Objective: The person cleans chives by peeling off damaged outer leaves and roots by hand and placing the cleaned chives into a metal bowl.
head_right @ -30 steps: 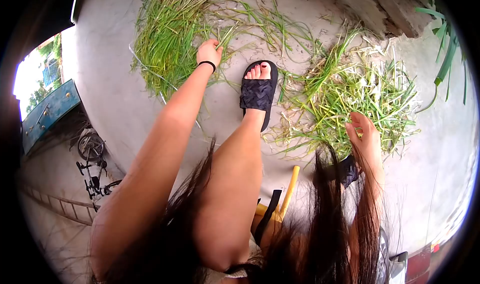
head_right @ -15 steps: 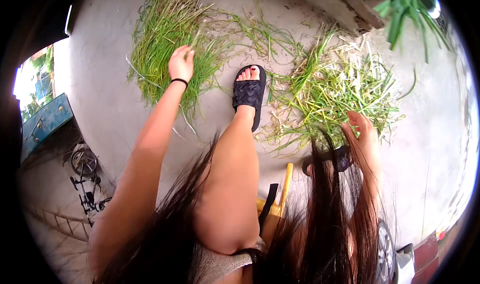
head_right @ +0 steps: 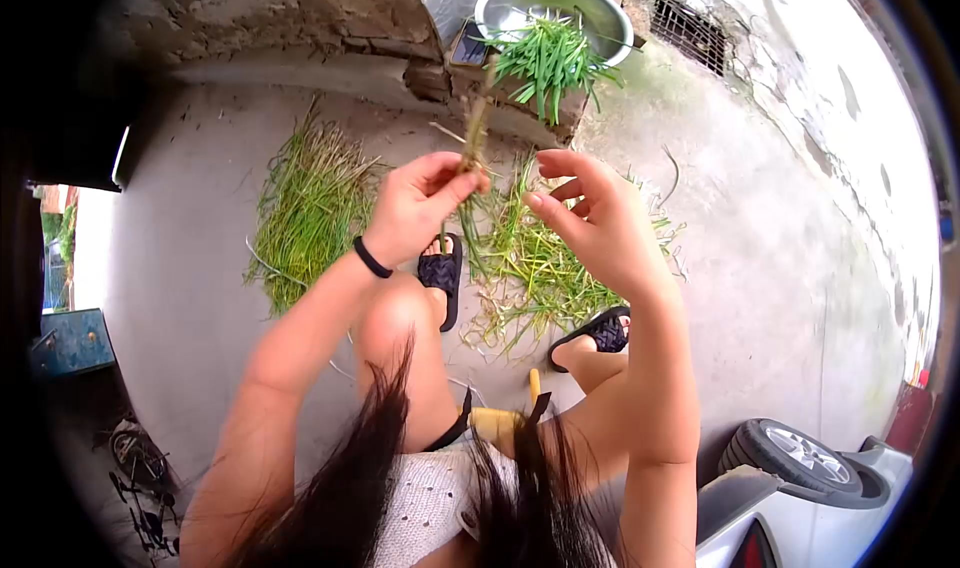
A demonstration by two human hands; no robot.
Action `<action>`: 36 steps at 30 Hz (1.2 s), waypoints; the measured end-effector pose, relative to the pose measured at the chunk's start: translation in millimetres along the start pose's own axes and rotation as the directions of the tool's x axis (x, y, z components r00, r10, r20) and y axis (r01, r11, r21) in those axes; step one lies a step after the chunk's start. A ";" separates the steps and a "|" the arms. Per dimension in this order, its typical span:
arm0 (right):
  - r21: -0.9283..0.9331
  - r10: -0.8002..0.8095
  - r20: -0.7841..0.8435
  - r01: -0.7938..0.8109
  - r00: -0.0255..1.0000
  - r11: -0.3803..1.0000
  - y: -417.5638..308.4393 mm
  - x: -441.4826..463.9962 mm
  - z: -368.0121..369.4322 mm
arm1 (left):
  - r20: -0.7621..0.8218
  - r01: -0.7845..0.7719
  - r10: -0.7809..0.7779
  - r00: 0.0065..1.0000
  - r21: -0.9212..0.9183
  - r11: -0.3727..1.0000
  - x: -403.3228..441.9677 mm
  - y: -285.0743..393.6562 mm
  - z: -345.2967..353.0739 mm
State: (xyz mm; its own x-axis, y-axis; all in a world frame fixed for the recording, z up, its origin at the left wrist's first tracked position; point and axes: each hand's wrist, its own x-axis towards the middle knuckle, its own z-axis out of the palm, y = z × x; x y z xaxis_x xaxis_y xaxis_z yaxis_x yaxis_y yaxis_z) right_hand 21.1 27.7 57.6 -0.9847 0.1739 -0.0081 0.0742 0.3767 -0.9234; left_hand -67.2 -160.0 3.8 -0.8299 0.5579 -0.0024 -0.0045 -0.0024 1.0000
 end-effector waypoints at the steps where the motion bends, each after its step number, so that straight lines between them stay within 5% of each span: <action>1: 0.051 0.014 -0.051 -0.012 0.999 0.999 1.0 0.7 0.5 | 0.106 0.043 -0.047 0.993 0.041 0.998 3.5 10.5 19.5; 4: 0.027 0.058 -0.051 -0.057 0.997 0.998 21.5 -1.1 -18.9 | 0.223 0.000 -0.041 0.974 0.178 0.984 9.2 25.8 63.2; 12: 0.367 0.272 -0.150 -0.202 0.950 0.908 51.8 -8.1 -45.6 | 0.333 0.383 -0.304 0.893 -0.203 0.901 29.3 -24.3 73.2; 17: 0.614 0.323 0.007 -0.259 0.946 0.745 66.9 -9.0 -39.7 | 0.356 0.485 -0.371 0.858 -0.319 0.814 41.2 -23.5 77.4; 22: 0.591 0.324 -0.050 -0.233 0.945 0.772 69.2 0.7 -28.7 | 0.492 0.474 -0.355 0.795 -0.137 0.870 45.7 -11.4 72.4; 26: 0.629 0.316 -0.026 -0.230 0.948 0.743 77.0 3.0 -25.8 | 0.446 0.398 -0.322 0.835 -0.087 0.913 47.0 -16.1 68.4; 36: 0.761 0.347 0.050 -0.260 0.937 0.594 77.9 4.0 -26.3 | 0.479 0.496 -0.365 0.798 -0.178 0.850 47.2 -11.1 59.5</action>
State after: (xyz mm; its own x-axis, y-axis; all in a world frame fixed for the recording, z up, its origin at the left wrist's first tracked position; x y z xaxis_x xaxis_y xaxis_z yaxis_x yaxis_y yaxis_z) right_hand 27.1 81.7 -4.3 -0.9045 0.2482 -0.3468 0.1803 -0.5144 -0.8384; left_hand -73.1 -84.2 -7.2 -0.3932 0.8439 -0.3651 -0.5150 0.1267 0.8477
